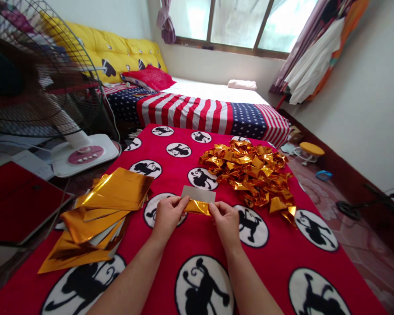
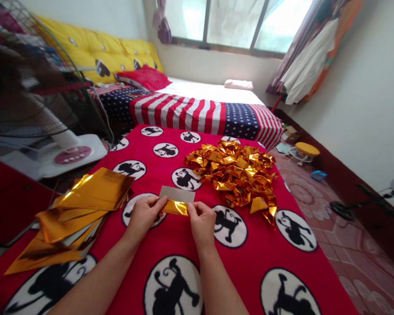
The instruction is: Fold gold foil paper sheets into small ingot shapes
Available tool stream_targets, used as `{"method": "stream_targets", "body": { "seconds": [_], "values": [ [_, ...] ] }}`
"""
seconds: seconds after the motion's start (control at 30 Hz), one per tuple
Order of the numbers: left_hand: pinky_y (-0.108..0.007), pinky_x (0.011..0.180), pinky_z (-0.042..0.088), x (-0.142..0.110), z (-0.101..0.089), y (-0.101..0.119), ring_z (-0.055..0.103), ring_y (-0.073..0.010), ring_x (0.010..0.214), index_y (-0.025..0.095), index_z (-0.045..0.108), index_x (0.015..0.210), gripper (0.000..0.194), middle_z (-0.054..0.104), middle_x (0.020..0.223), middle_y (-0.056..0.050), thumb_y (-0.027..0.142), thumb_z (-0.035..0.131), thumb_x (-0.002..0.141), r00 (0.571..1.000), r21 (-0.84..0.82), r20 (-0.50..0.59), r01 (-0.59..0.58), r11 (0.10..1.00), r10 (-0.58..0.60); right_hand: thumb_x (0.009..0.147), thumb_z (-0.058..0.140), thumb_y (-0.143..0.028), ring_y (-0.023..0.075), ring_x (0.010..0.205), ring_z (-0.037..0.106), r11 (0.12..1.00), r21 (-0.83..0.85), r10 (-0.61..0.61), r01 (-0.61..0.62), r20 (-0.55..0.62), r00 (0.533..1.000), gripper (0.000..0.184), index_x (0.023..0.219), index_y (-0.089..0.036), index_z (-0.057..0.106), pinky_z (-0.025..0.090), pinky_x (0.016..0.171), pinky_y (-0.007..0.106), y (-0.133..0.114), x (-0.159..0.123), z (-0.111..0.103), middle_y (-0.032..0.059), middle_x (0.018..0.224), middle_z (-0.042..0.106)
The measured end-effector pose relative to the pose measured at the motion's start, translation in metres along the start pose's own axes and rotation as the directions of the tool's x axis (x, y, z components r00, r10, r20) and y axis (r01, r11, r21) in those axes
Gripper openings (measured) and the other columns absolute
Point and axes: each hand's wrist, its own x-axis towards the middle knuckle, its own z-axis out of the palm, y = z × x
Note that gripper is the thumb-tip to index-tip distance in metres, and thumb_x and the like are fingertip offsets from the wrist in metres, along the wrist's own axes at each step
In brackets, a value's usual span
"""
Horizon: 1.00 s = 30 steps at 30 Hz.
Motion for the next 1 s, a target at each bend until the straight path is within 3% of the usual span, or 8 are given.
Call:
{"method": "stream_targets", "body": {
  "seconds": [0.3,0.47,0.6,0.73,0.87,1.0],
  "values": [
    [-0.021,0.04,0.028,-0.0024,-0.0024,0.006,0.043,-0.0098,0.038,0.016,0.063,0.059,0.045,0.052,0.043,0.002,0.056,0.056,0.079,1.0,0.042,0.006,0.012,0.999,-0.012,0.081,0.06,-0.042,0.0116,0.048,0.045,0.999,-0.044,-0.025,0.025,-0.009,1.0,0.031,0.063,-0.016,0.062,0.033,0.048,0.023,0.0009,0.0007,0.0001,-0.0028,0.049,0.051],
    [-0.024,0.055,0.037,-0.0032,-0.0056,0.0069,0.059,-0.0155,0.057,0.018,0.07,0.064,0.032,0.067,0.058,-0.002,0.046,0.061,0.078,0.981,0.316,-0.076,-0.144,0.938,0.176,0.085,0.056,-0.037,0.0134,0.054,0.051,0.954,-0.269,-0.146,0.135,-0.022,0.989,0.029,0.065,-0.017,0.065,0.035,0.055,0.025,-0.0001,0.0,-0.0008,0.0,0.058,0.06],
    [-0.027,0.056,0.034,-0.0047,-0.004,0.0054,0.062,-0.0184,0.065,0.021,0.07,0.066,0.029,0.071,0.071,-0.004,0.046,0.062,0.078,0.975,0.544,-0.073,-0.139,0.827,0.212,0.086,0.054,-0.03,0.015,0.062,0.057,0.819,-0.533,-0.24,0.212,0.018,0.971,0.025,0.07,-0.018,0.068,0.037,0.062,0.026,0.0008,-0.0012,-0.0009,0.0026,0.068,0.067],
    [-0.028,0.054,0.028,-0.0068,0.0004,0.005,0.061,-0.0195,0.066,0.022,0.066,0.069,0.026,0.07,0.072,-0.003,0.045,0.061,0.08,0.977,0.671,-0.06,-0.113,0.733,0.205,0.085,0.054,-0.027,0.0145,0.062,0.057,0.723,-0.664,-0.228,0.19,0.03,0.973,0.02,0.071,-0.02,0.066,0.034,0.061,0.027,0.0002,-0.0027,0.0005,0.0016,0.072,0.067],
    [-0.026,0.053,0.027,-0.0083,0.0032,0.0059,0.061,-0.0193,0.071,0.023,0.061,0.092,0.023,0.067,0.081,-0.001,0.043,0.064,0.081,0.978,0.708,-0.079,-0.083,0.701,0.195,0.082,0.057,-0.029,0.0136,0.059,0.055,0.715,-0.685,-0.187,0.139,0.005,0.982,0.016,0.07,-0.021,0.064,0.032,0.058,0.026,0.0001,-0.0027,0.0019,-0.0003,0.069,0.066],
    [-0.026,0.059,0.036,-0.0062,0.004,0.0049,0.061,-0.0173,0.08,0.022,0.062,0.094,0.015,0.062,0.097,-0.003,0.033,0.063,0.083,0.952,0.68,-0.004,-0.221,0.699,0.306,0.082,0.057,-0.031,0.0143,0.058,0.056,0.723,-0.683,-0.163,0.105,-0.021,0.986,0.015,0.072,-0.022,0.062,0.03,0.056,0.026,0.0022,-0.0014,0.0022,-0.001,0.066,0.065]
  ]
}}
